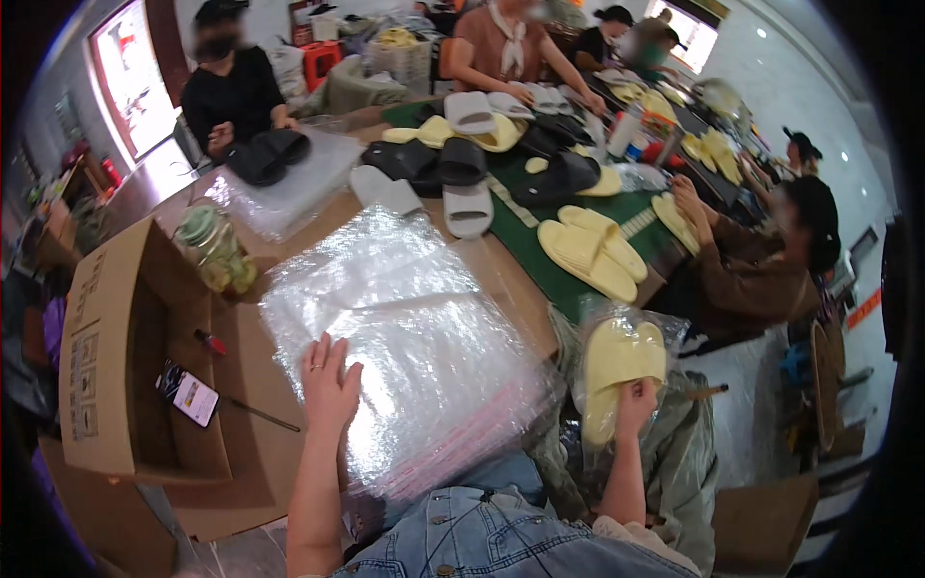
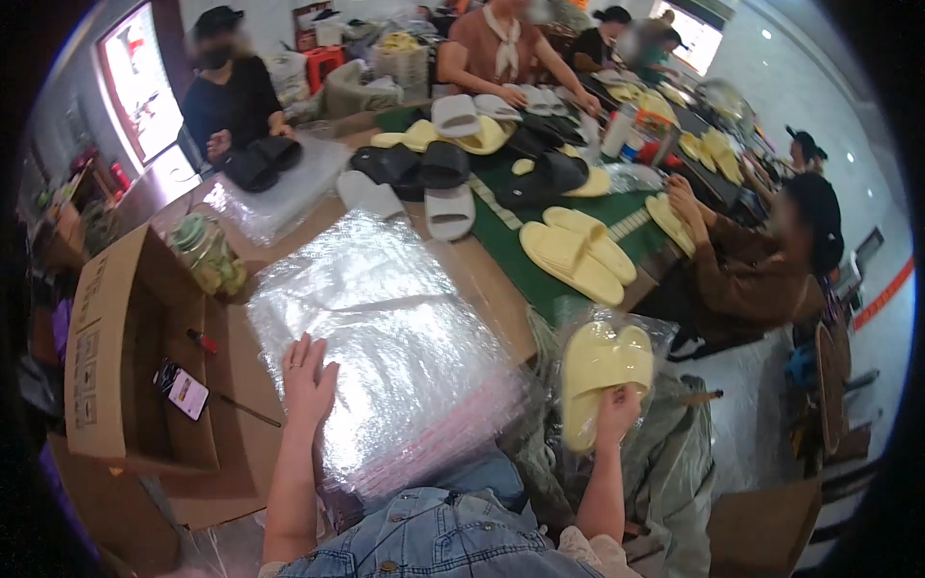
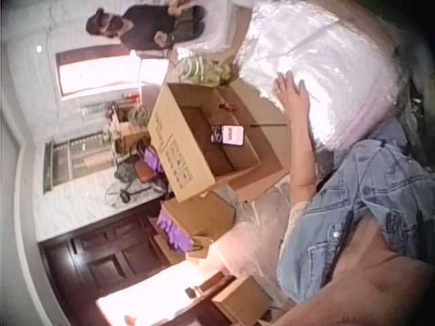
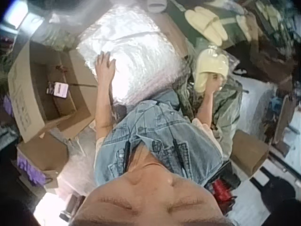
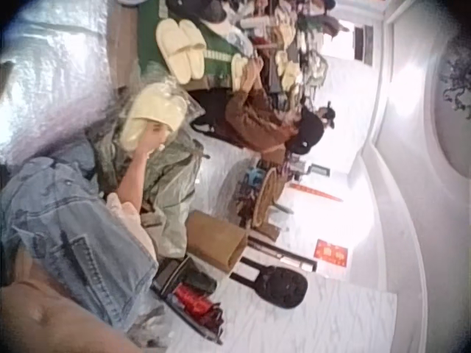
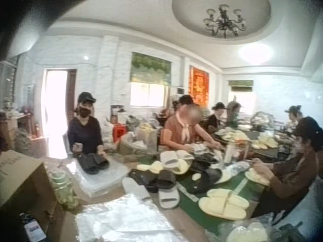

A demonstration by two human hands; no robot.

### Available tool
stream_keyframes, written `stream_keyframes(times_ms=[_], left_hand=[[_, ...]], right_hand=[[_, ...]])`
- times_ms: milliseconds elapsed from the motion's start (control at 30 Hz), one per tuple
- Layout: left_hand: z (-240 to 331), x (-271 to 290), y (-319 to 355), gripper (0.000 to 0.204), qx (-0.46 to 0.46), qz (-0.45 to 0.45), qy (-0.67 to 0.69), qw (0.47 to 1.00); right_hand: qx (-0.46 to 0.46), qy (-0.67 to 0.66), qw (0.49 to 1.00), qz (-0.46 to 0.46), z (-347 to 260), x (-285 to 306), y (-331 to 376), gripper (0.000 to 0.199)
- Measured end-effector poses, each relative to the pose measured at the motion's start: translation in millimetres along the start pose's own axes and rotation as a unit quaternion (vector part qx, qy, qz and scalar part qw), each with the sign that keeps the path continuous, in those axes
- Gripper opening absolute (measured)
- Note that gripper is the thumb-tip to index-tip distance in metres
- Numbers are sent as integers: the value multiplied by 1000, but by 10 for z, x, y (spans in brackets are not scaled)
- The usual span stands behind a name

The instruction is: The person sits at a table in a workshop and repeatedly picks up pairs of slippers in various colors. They place each pair into a clear plastic bag and then set the packaged slippers aside. The process is repetitive, involving handling the slippers and the packaging material by hand.

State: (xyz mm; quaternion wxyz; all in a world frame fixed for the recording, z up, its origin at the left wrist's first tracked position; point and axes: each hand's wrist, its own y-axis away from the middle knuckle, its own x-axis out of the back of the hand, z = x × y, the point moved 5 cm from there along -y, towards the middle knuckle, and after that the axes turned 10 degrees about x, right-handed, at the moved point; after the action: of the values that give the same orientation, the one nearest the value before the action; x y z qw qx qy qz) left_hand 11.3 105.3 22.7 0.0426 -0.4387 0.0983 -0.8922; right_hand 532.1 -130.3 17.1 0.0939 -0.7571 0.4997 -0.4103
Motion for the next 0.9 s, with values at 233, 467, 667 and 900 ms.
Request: stream_keyframes(times_ms=[233, 467, 667, 900], left_hand=[[-9, -44, -26, 47, -18, -4, 2, 1000], [51, -26, -44, 47, -16, -19, -6, 1000], [-15, -38, -39, 46, -23, -13, 2, 1000], [54, 9, -15, 45, -8, -18, 14, 1000]], right_hand=[[-154, 306, 939, 18, 1804, 462, 680, 26], [-100, 209, 875, -424, 2341, -944, 1376, 43], [-91, 75, 934, -338, 2459, -1560, 995, 53], [-300, -30, 949, -90, 2137, -931, 311, 31]])
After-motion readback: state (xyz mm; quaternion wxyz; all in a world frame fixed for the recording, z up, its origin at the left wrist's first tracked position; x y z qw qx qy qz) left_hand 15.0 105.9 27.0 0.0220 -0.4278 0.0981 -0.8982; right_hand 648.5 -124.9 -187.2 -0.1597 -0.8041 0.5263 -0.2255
